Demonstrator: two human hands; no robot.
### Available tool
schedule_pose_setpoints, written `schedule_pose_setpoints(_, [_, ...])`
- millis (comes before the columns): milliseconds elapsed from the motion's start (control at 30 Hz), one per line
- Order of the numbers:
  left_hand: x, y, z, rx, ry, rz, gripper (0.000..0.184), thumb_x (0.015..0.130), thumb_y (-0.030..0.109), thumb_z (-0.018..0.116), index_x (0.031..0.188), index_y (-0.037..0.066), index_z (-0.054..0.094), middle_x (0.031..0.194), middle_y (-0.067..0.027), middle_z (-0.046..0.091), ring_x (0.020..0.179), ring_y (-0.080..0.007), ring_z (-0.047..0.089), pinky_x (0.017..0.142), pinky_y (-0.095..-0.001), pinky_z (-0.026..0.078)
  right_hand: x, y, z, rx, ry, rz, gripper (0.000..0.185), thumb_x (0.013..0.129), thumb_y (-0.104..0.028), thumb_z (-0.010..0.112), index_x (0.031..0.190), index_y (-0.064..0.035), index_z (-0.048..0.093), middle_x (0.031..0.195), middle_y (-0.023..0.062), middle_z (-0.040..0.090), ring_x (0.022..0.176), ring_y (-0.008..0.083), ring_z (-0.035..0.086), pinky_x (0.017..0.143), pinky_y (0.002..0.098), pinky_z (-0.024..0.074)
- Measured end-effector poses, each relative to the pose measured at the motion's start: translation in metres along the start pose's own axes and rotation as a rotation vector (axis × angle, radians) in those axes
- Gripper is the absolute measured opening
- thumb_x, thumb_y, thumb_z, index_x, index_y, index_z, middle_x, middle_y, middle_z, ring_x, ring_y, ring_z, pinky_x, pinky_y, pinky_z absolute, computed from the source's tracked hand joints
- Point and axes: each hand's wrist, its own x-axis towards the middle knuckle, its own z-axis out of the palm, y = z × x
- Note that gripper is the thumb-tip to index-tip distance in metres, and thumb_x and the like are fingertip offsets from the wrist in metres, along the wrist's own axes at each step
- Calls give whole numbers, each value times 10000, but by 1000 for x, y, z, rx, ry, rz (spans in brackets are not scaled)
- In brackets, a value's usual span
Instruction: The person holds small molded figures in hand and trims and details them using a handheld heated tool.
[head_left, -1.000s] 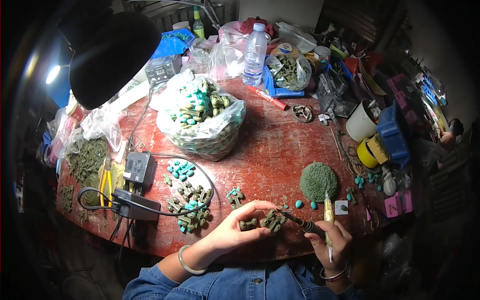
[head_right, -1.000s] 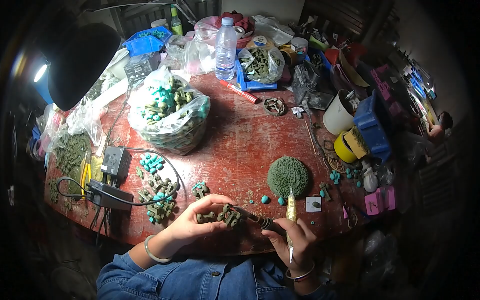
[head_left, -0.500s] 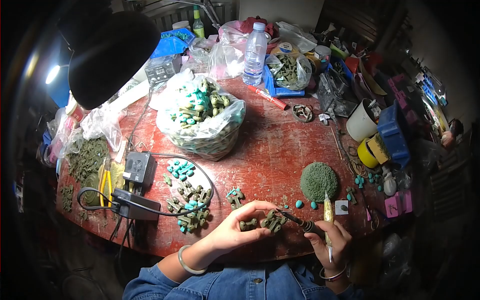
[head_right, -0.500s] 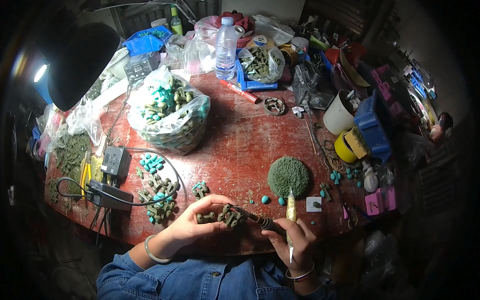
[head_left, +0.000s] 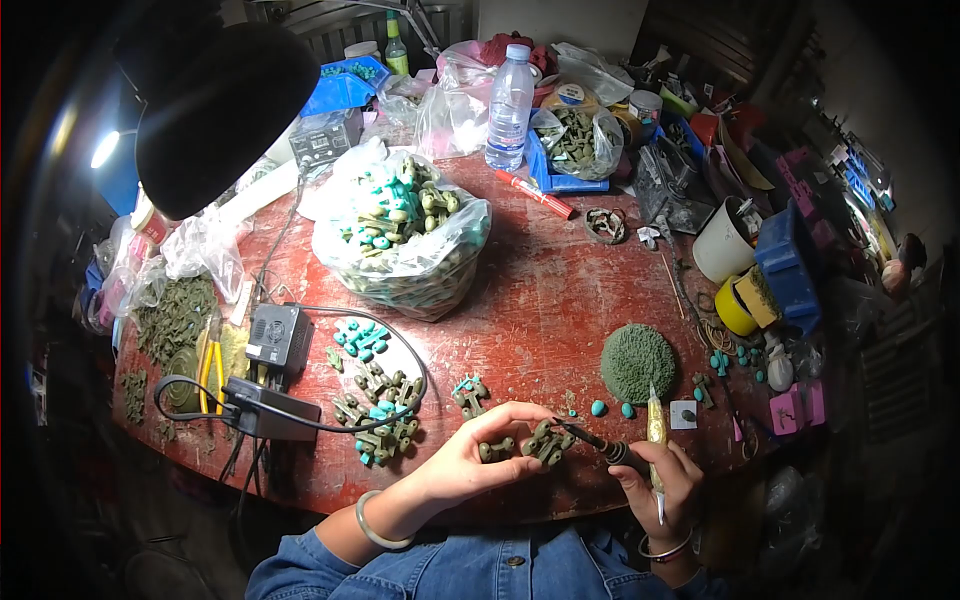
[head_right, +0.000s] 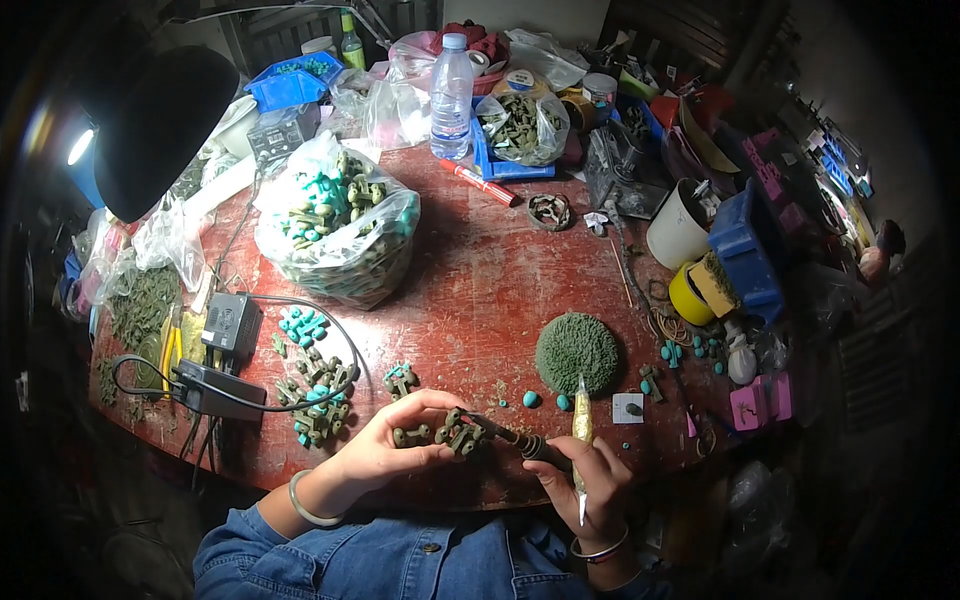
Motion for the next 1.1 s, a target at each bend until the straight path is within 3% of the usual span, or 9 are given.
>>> schedule_pose_setpoints(333, [2, 3, 1, 16, -21, 64, 446, 833, -24, 623, 1256, 23, 489, 1173, -69, 577, 1110, -138, 528, 939, -295, 439, -1, -1, 4, 120, 104, 39, 291, 774, -201, 783, 956, -16, 651, 783, 86, 657, 626, 181, 594, 588, 287, 486])
schedule_pose_setpoints(400, [2, 6, 1, 50, -23, 64, 437, 832, -17, 630, 1248, 25, 500, 1183, -58, 572, 1113, -137, 525, 945, -300, 431, 1, -11, 3, 601, 130, 308, 274, 821, -164, 743, 1012, 5, 642, 841, 100, 679, 706, 157, 634, 656, 276, 515])
schedule_pose_setpoints(500, [1, 5, 2, -18, -14, 21, 443, 828, -16, 636, 1249, 26, 504, 1189, -46, 571, 1107, -129, 525, 941, -296, 431, 0, -3, 2, 621, 101, 240, 262, 857, -134, 702, 1054, 23, 629, 877, 112, 683, 787, 160, 659, 704, 271, 522])
schedule_pose_setpoints(533, [1, 4, 1, -18, -13, 21, 443, 828, -16, 636, 1249, 26, 504, 1189, -46, 571, 1107, -129, 525, 941, -296, 431, -1, -10, -7, 716, -4, 372, 240, 867, -120, 682, 1054, 25, 640, 880, 121, 680, 824, 181, 670, 723, 267, 522])
schedule_pose_setpoints(633, [2, 2, 0, -18, 0, 26, 428, 833, 0, 640, 1244, 20, 523, 1191, -55, 571, 1084, -116, 533, 919, -276, 438, 5, -8, -3, 702, -45, 160, 220, 859, -110, 684, 1037, 17, 660, 869, 122, 679, 807, 185, 665, 715, 261, 516])
schedule_pose_setpoints(733, [0, 2, 0, -96, 22, -26, 401, 843, 18, 641, 1233, 13, 546, 1119, -54, 608, 1033, -103, 562, 868, -246, 453, 4, -2, 4, 613, -41, 115, 188, 830, -52, 693, 1010, 2, 678, 854, 111, 671, 781, 190, 653, 700, 270, 514])
schedule_pose_setpoints(900, [0, -4, -2, -160, 18, -53, 390, 848, 35, 650, 1226, 5, 557, 983, -25, 658, 733, -18, 545, 599, -155, 395, -1, 2, 13, 576, 89, 198, 180, 822, 2, 682, 1001, 15, 672, 846, 111, 654, 763, 183, 646, 686, 262, 514])
schedule_pose_setpoints(1033, [-3, -1, -5, -298, -6, -169, 371, 854, 37, 648, 1213, 4, 564, 976, -31, 663, 648, 4, 491, 535, -148, 341, 4, -3, 4, 653, -55, 102, 164, 827, -12, 684, 989, 13, 676, 833, 109, 652, 736, 175, 635, 670, 264, 512])
schedule_pose_setpoints(1100, [-4, -1, -3, -374, 4, -161, 343, 862, 36, 640, 1196, 6, 570, 939, -29, 667, 629, 2, 488, 526, -152, 339, 4, -4, 9, 673, 3, 149, 160, 823, -24, 693, 977, 15, 679, 822, 110, 652, 725, 176, 629, 660, 262, 506])
